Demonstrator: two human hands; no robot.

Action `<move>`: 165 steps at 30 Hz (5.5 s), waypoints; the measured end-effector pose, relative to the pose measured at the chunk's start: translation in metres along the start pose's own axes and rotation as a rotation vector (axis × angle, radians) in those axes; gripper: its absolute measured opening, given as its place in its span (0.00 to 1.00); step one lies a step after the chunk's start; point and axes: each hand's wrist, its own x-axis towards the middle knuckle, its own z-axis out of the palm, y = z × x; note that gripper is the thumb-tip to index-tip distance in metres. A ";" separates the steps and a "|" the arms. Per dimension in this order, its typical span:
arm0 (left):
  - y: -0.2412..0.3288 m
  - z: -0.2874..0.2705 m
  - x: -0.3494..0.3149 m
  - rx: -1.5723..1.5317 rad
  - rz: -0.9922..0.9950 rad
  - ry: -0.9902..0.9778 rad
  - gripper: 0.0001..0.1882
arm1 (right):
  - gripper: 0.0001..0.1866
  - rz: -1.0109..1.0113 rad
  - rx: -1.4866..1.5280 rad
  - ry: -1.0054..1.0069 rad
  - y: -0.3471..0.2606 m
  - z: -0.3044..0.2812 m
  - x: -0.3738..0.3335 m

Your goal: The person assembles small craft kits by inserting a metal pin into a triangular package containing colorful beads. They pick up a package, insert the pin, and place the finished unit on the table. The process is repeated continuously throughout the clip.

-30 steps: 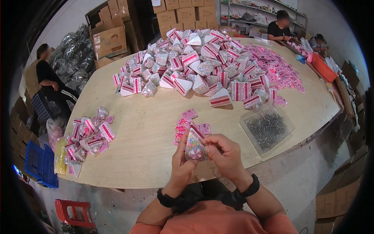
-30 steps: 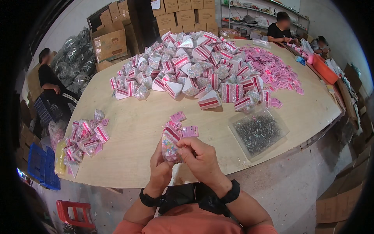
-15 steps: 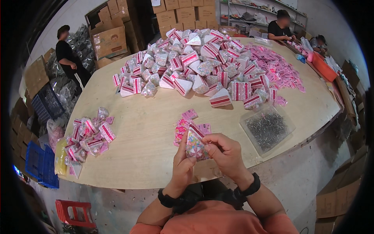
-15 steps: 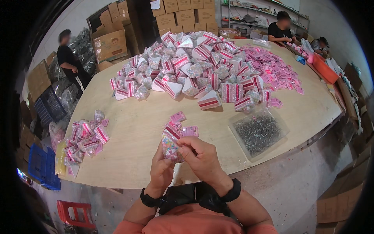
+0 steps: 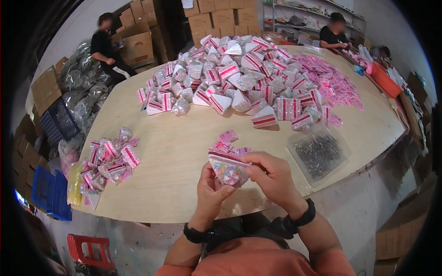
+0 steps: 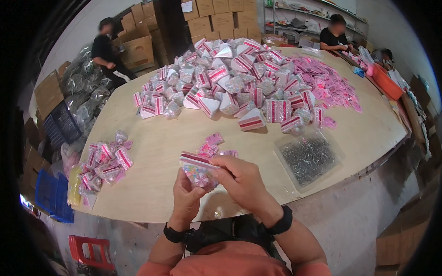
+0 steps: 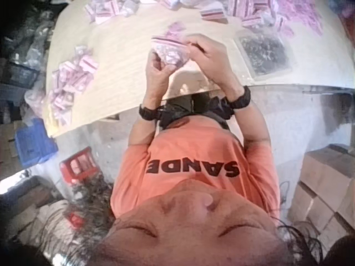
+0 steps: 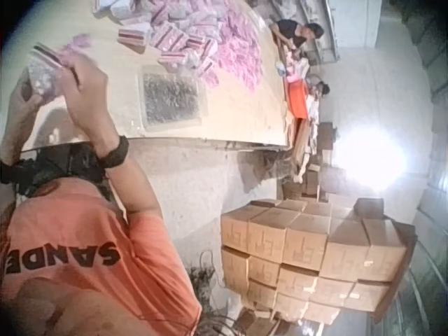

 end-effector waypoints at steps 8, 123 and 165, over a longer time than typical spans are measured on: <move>0.011 -0.020 0.003 0.094 0.377 0.217 0.41 | 0.11 -0.372 -0.400 -0.142 -0.022 0.016 -0.002; 0.010 -0.026 -0.011 0.769 0.420 0.232 0.37 | 0.08 -0.088 -0.422 -0.274 -0.009 0.030 0.013; 0.012 -0.036 -0.034 0.052 0.142 0.242 0.38 | 0.02 0.614 0.361 -0.524 -0.018 0.033 0.016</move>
